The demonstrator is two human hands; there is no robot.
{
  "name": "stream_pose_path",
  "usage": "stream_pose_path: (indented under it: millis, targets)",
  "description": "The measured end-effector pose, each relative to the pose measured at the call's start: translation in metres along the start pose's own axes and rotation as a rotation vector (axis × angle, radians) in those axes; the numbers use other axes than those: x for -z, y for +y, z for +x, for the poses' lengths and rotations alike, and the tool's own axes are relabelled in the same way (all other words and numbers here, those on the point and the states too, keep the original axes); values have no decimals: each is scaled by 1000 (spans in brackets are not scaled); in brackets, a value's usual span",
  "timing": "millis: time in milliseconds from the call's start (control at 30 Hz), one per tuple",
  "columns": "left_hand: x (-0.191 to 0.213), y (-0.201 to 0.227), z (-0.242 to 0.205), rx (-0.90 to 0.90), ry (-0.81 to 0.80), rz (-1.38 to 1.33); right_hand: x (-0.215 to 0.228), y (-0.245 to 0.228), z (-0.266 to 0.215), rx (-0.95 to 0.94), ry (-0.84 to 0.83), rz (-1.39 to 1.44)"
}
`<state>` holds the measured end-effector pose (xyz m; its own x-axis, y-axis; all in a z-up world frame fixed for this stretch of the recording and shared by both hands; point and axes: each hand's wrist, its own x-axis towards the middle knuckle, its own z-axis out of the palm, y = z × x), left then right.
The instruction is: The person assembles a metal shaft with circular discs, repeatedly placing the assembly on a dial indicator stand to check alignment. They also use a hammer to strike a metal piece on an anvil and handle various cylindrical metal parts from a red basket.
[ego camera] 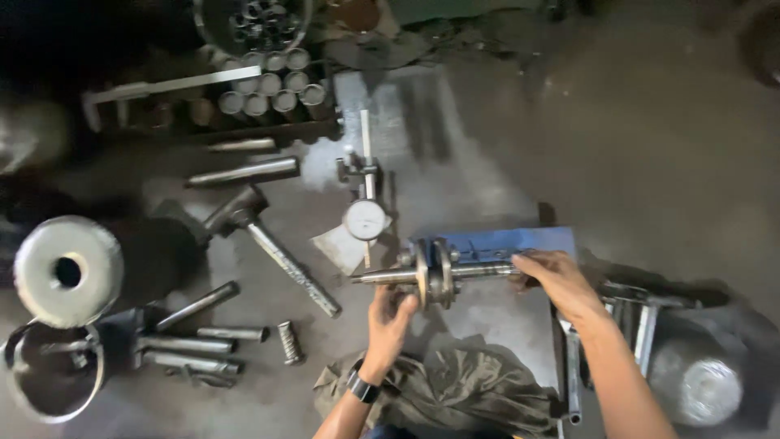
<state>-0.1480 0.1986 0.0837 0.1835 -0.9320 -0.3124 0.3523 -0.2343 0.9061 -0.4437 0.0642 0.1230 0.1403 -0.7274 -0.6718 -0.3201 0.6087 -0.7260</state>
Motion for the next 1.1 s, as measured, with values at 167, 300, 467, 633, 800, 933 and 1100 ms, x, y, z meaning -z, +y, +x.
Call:
stream_pose_path:
  millis: [167, 300, 467, 633, 800, 933, 1100]
  targets:
    - [-4, 26, 1, -50, -19, -33, 3, 14, 7, -4, 25, -2]
    - [-4, 28, 0, 31, -28, -56, 2, 2, -2, 25, 13, 15]
    - [-4, 29, 2, 54, -46, -58, -2, -20, -13, -2, 45, -81]
    - [-6, 36, 1, 69, -32, -53, -14, -51, -28, -89, 81, -207]
    - [-7, 43, 1, 71, -39, -53, 0, -1, -5, -7, 16, 2]
    - [-1, 23, 0, 8, -30, -6, 7, 27, 7, 81, 14, -9]
    - [32, -5, 14, -176, 188, 139, -4, -4, -9, 10, 79, -65]
